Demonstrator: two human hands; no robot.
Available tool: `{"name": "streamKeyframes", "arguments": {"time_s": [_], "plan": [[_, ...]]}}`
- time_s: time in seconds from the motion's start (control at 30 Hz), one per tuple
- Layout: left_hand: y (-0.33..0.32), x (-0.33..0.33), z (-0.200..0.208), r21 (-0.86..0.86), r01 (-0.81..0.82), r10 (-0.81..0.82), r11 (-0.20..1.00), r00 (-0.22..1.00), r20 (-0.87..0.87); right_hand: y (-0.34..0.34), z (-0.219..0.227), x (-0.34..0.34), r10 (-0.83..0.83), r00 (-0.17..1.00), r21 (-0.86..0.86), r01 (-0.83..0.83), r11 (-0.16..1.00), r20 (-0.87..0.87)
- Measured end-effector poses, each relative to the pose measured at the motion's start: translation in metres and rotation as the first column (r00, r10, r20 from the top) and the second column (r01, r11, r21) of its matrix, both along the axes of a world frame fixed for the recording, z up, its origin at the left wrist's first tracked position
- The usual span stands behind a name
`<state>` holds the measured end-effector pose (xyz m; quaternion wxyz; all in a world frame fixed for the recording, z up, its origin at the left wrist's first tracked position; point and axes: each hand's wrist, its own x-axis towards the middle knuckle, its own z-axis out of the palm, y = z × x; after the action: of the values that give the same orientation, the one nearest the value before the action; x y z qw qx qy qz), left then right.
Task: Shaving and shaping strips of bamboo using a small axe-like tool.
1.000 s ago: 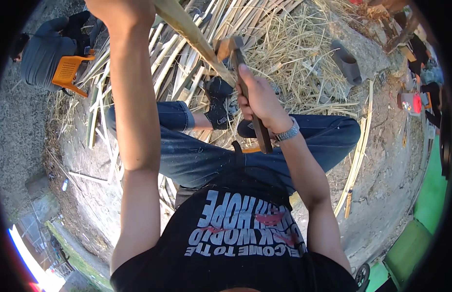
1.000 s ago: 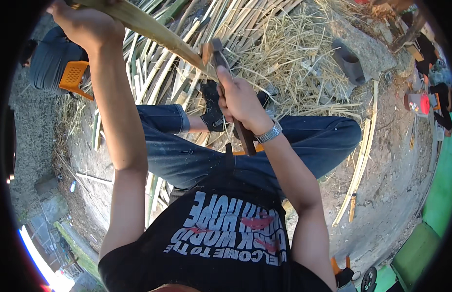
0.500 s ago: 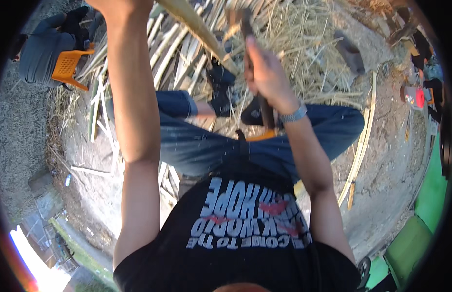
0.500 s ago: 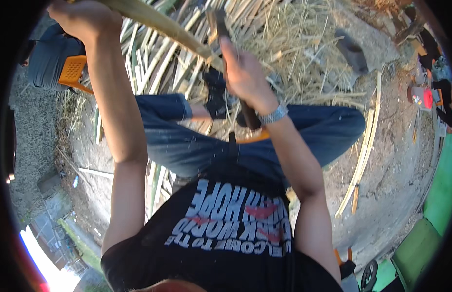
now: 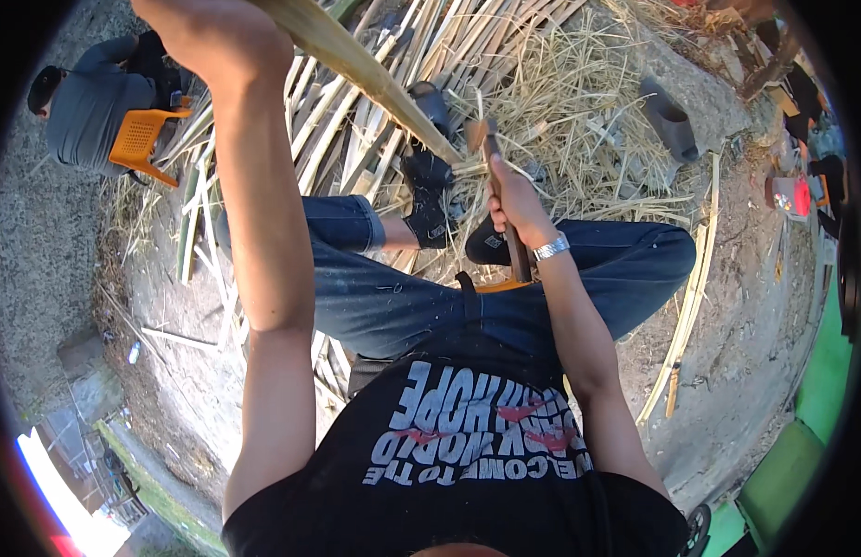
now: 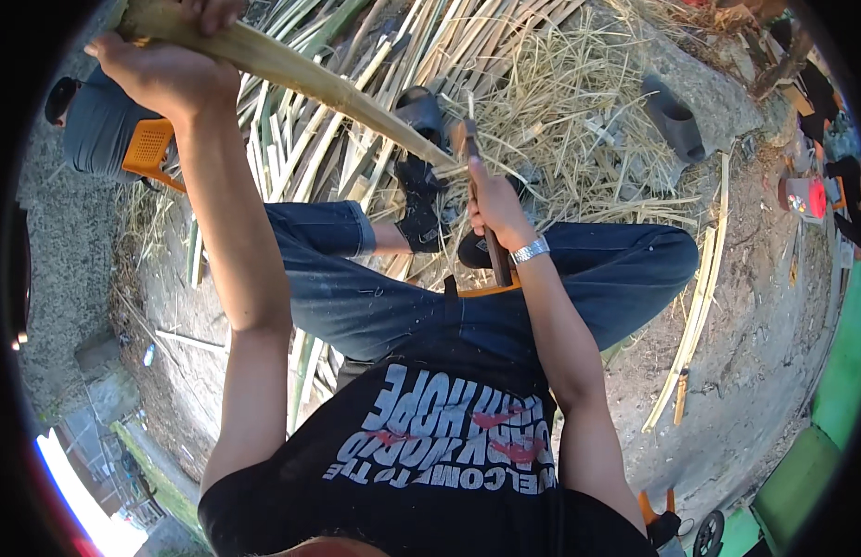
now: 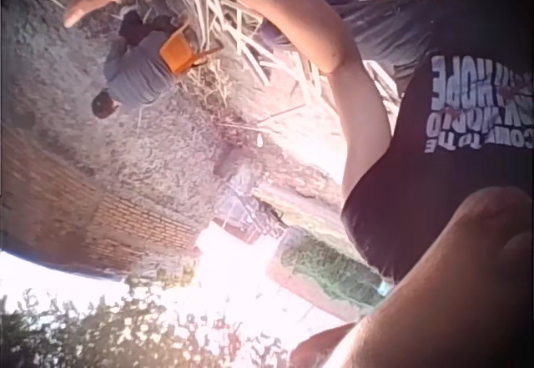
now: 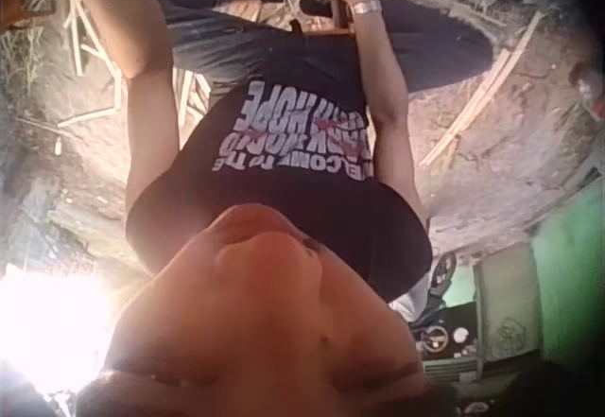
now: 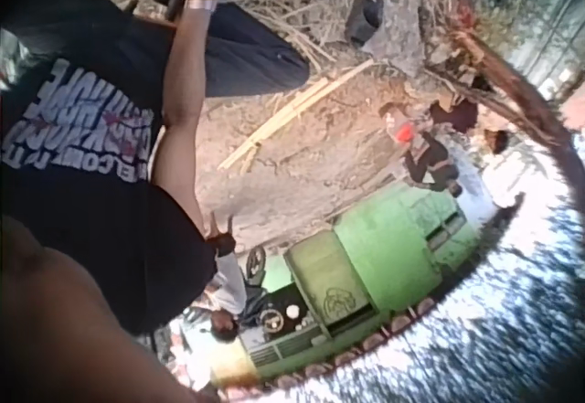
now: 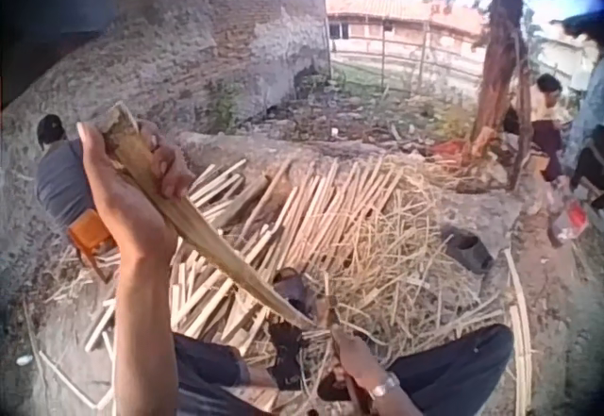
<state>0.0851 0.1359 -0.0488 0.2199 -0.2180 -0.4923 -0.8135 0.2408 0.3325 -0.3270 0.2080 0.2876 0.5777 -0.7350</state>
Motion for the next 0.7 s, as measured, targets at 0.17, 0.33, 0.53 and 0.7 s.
{"name": "streamKeyframes", "arguments": {"time_s": [0.17,0.33,0.53,0.7], "plan": [[0.004,-0.015,0.000,0.031,0.012,-0.012,0.999,1.000,0.010,0.000,0.104,-0.020,-0.088,0.958,-0.014,0.087,0.996,-0.274],[0.012,0.006,0.006,-0.014,0.104,-0.105,0.994,0.990,-0.093,-0.023,0.092,-0.027,-0.089,0.890,-0.090,0.055,0.994,-0.448],[-0.029,-0.028,-0.025,-0.136,0.382,-0.394,0.914,0.916,-0.076,0.013,-0.082,-0.001,0.228,0.962,0.183,-0.254,0.950,0.150],[0.014,0.015,0.010,0.050,0.111,-0.107,0.993,0.992,-0.074,0.019,0.013,0.004,-0.050,0.985,0.052,0.060,0.997,-0.165]]}}
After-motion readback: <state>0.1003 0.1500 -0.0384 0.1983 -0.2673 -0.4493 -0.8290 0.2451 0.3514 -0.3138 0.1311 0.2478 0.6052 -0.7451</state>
